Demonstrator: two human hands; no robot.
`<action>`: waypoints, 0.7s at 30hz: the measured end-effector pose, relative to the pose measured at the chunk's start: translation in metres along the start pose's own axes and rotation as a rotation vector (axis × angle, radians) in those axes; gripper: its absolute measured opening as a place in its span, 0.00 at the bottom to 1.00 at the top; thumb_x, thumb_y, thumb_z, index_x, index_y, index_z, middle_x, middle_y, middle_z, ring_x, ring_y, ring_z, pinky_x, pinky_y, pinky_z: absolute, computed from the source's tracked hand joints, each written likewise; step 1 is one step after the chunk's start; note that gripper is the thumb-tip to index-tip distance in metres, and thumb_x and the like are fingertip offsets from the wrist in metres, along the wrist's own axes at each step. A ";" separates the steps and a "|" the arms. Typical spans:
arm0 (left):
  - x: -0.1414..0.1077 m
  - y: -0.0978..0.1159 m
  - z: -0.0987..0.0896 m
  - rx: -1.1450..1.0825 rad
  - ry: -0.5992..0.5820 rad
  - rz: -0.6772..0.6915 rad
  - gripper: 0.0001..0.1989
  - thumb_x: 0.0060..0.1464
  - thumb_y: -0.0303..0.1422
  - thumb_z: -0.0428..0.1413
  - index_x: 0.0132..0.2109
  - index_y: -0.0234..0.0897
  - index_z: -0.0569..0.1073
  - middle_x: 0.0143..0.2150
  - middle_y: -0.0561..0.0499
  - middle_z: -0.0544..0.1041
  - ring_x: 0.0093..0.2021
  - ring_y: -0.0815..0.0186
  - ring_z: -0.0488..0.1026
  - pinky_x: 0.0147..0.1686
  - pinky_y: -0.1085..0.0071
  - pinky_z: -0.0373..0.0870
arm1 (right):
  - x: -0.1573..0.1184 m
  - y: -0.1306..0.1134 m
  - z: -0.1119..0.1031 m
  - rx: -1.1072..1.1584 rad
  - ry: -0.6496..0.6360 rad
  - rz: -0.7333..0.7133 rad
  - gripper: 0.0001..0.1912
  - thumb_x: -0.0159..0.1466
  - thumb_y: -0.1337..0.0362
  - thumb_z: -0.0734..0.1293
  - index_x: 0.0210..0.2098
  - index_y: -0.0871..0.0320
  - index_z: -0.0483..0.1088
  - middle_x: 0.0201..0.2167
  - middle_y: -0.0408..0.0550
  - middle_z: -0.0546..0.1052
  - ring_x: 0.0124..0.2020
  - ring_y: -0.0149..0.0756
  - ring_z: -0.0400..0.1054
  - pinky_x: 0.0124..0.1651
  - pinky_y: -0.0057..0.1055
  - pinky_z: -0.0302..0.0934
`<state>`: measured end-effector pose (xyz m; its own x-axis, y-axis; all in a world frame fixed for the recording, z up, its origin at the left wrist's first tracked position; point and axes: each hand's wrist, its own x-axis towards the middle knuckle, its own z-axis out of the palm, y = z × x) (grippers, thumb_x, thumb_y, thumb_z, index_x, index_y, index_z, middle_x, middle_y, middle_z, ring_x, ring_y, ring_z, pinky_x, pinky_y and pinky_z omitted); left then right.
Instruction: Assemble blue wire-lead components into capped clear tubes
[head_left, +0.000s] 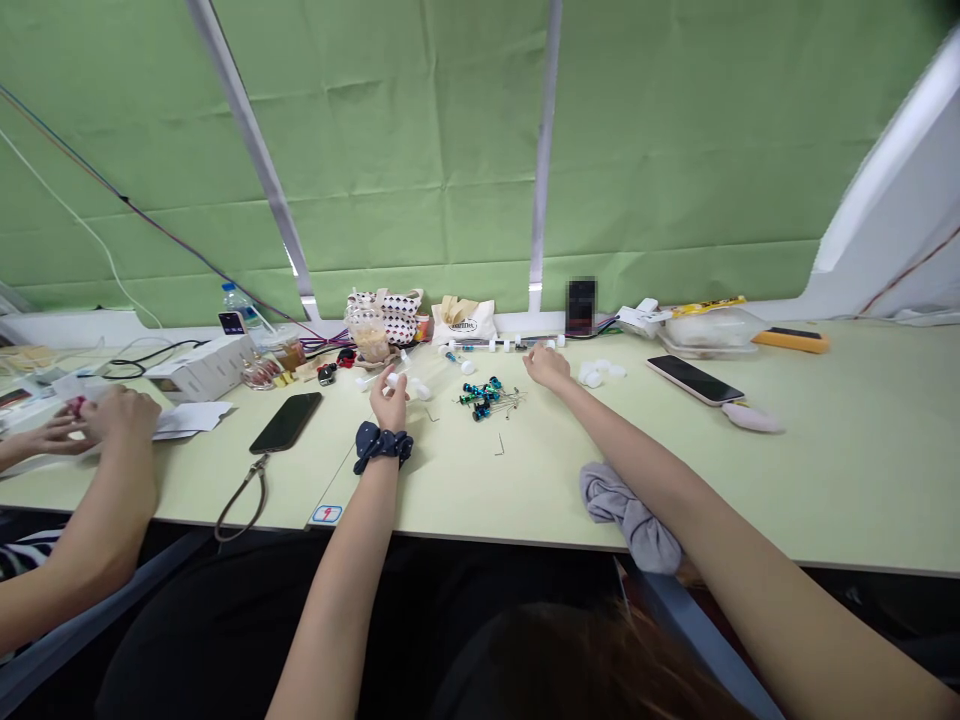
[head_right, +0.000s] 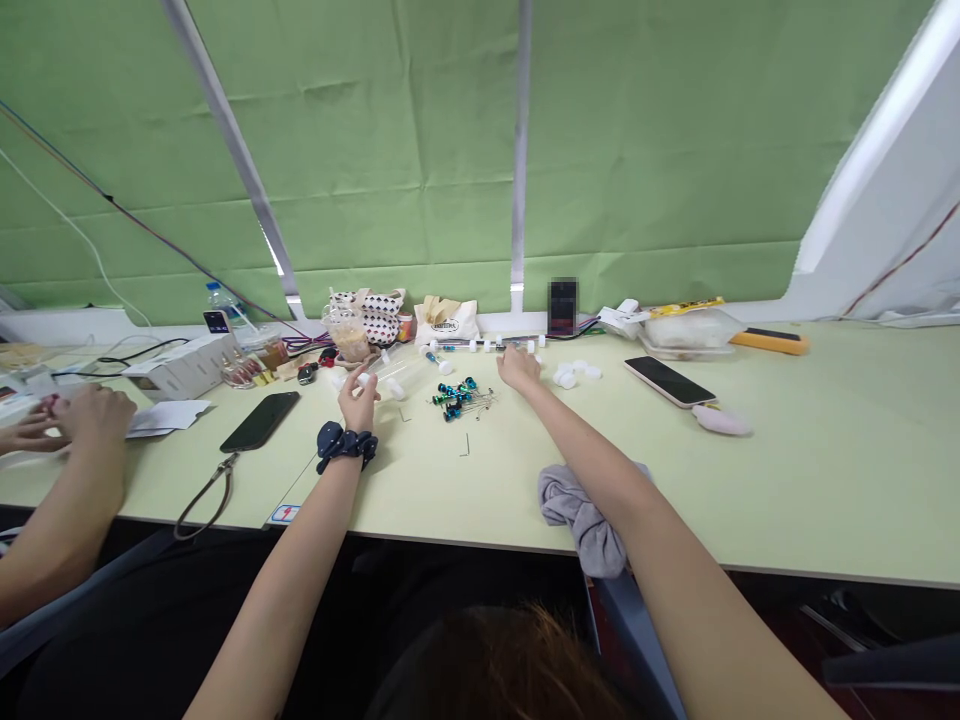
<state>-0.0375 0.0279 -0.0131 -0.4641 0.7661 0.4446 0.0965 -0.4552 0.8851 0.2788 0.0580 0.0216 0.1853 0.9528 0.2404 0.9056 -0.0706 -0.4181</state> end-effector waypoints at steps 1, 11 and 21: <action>0.001 -0.003 0.000 -0.020 -0.018 -0.016 0.25 0.48 0.36 0.58 0.55 0.37 0.69 0.39 0.49 0.71 0.24 0.76 0.65 0.28 0.74 0.68 | 0.001 0.001 0.001 -0.046 0.021 0.025 0.21 0.65 0.54 0.58 0.51 0.59 0.64 0.53 0.65 0.65 0.56 0.56 0.58 0.52 0.49 0.53; 0.009 -0.018 -0.002 0.029 -0.199 -0.151 0.28 0.49 0.24 0.56 0.59 0.43 0.66 0.56 0.45 0.53 0.49 0.66 0.72 0.57 0.66 0.63 | 0.020 -0.072 0.035 -0.044 -0.316 -0.350 0.27 0.62 0.52 0.61 0.59 0.45 0.58 0.61 0.54 0.59 0.61 0.59 0.49 0.54 0.58 0.49; 0.007 -0.015 -0.005 0.103 -0.184 -0.205 0.29 0.50 0.28 0.58 0.60 0.40 0.64 0.58 0.44 0.48 0.61 0.58 0.61 0.60 0.68 0.58 | 0.036 -0.102 0.063 -0.162 -0.386 -0.312 0.26 0.57 0.63 0.65 0.55 0.48 0.63 0.57 0.55 0.63 0.60 0.59 0.49 0.55 0.62 0.45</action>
<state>-0.0464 0.0379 -0.0236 -0.3161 0.9113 0.2640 0.1104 -0.2410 0.9642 0.1692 0.1182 0.0172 -0.2297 0.9730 -0.0213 0.9482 0.2188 -0.2303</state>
